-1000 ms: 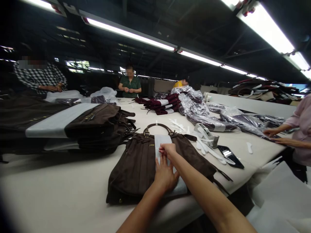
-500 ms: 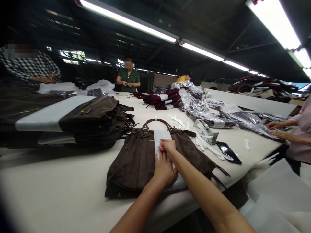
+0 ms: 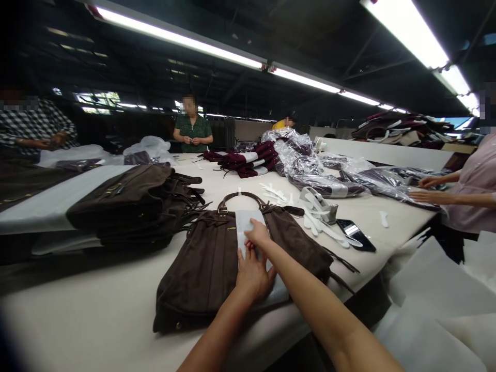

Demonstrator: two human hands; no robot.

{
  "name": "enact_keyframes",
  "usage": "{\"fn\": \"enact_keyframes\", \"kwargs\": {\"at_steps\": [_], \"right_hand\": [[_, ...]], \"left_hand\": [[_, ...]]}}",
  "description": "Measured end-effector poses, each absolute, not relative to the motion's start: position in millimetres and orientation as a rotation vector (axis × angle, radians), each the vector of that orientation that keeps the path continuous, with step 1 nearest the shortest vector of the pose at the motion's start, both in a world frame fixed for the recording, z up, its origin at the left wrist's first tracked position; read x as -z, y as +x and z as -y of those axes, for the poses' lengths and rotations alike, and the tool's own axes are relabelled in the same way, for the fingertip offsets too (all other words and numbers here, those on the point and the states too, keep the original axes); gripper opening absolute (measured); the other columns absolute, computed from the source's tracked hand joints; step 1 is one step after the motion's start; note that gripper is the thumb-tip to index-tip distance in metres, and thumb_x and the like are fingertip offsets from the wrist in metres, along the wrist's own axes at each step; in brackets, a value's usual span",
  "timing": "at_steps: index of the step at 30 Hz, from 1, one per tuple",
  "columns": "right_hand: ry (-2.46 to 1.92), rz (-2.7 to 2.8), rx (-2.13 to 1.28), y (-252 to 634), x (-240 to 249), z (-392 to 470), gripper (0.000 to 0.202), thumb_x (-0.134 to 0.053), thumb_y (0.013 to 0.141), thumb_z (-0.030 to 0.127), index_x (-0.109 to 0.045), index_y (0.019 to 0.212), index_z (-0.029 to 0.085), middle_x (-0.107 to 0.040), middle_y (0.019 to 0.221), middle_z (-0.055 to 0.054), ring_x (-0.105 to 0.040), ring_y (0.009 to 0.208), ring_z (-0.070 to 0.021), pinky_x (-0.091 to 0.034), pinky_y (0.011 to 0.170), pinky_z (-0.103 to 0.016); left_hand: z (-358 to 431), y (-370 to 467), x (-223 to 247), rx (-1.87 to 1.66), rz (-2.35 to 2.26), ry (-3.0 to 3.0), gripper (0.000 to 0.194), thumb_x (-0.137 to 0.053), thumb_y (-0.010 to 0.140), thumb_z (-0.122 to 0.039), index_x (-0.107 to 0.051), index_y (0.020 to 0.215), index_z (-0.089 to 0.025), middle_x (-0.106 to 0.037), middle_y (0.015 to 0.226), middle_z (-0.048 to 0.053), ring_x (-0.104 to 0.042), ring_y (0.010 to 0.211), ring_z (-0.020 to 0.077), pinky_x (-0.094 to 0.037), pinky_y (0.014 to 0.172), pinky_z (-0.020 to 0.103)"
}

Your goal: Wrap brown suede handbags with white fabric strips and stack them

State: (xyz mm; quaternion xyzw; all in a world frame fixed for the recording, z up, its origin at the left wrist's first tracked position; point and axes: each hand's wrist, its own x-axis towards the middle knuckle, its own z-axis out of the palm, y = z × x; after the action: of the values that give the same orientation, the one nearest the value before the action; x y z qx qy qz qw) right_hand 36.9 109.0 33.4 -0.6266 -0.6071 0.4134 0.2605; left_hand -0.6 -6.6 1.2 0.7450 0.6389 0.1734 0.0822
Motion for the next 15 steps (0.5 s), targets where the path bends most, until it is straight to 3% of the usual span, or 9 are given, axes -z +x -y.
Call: {"fn": "enact_keyframes", "kwargs": {"at_steps": [3, 5, 8, 11, 13, 15], "right_hand": [[-1.789, 1.802, -0.917, 44.8, -39.7, -111.2, 0.073, -0.079, 0.073, 0.026, -0.047, 0.139, 0.019, -0.072, 0.08, -0.009, -0.07, 0.084, -0.026, -0.053, 0.075, -0.032], [-1.829, 1.873, -0.797, 50.8, -43.5, -109.1, 0.074, -0.083, 0.068, 0.033, -0.052, 0.133, 0.02, -0.071, 0.099, -0.015, -0.064, 0.106, -0.0318, -0.048, 0.088, -0.038], [-1.899, 2.089, -0.55, 60.5, -46.3, -100.7, 0.082, -0.08, 0.069, 0.048, -0.047, 0.138, 0.018, -0.067, 0.113, -0.02, -0.059, 0.114, -0.0353, -0.046, 0.091, -0.043], [-1.845, 2.3, -0.255, 73.0, -44.1, -90.4, 0.078, -0.067, 0.08, 0.054, -0.04, 0.145, 0.02, -0.07, 0.106, -0.015, -0.065, 0.102, -0.0312, -0.049, 0.085, -0.041], [-1.612, 2.352, -0.134, 82.6, -39.6, -85.7, 0.057, -0.057, 0.09, 0.045, -0.046, 0.141, 0.023, -0.07, 0.104, -0.01, -0.066, 0.1, -0.0254, -0.049, 0.089, -0.038], [-1.29, 2.434, -0.056, 91.0, -33.3, -84.5, 0.041, -0.045, 0.097, 0.034, -0.053, 0.136, 0.023, -0.068, 0.116, -0.008, -0.06, 0.113, -0.0214, -0.045, 0.1, -0.037]], "left_hand": [[5.7, -1.3, -0.3, -0.529, -1.898, 2.203, 0.071, -0.03, 0.092, -0.063, -0.035, 0.148, -0.02, -0.028, 0.155, 0.021, -0.014, 0.146, 0.039, -0.009, 0.116, 0.061], [4.8, -1.4, 1.8, -0.559, -1.9, 2.19, 0.07, -0.033, 0.091, -0.062, -0.036, 0.148, -0.022, -0.025, 0.156, 0.019, -0.013, 0.146, 0.0382, -0.009, 0.116, 0.061], [3.9, -1.1, 6.3, -0.615, -1.909, 2.199, 0.068, -0.037, 0.09, -0.06, -0.038, 0.147, -0.022, -0.023, 0.157, 0.018, -0.01, 0.147, 0.0368, -0.009, 0.116, 0.061], [4.0, -0.6, 9.4, -0.66, -1.909, 2.19, 0.068, -0.04, 0.09, -0.058, -0.038, 0.147, -0.022, -0.025, 0.157, 0.018, -0.011, 0.147, 0.0363, -0.009, 0.116, 0.061], [4.5, -0.2, 9.1, -0.682, -1.897, 2.169, 0.069, -0.041, 0.089, -0.057, -0.036, 0.148, -0.022, -0.024, 0.157, 0.016, -0.013, 0.146, 0.0369, -0.008, 0.116, 0.062], [5.4, 0.5, 7.0, -0.696, -1.88, 2.151, 0.071, -0.041, 0.089, -0.057, -0.032, 0.15, -0.022, -0.023, 0.158, 0.014, -0.013, 0.146, 0.0378, -0.007, 0.116, 0.063]]}}
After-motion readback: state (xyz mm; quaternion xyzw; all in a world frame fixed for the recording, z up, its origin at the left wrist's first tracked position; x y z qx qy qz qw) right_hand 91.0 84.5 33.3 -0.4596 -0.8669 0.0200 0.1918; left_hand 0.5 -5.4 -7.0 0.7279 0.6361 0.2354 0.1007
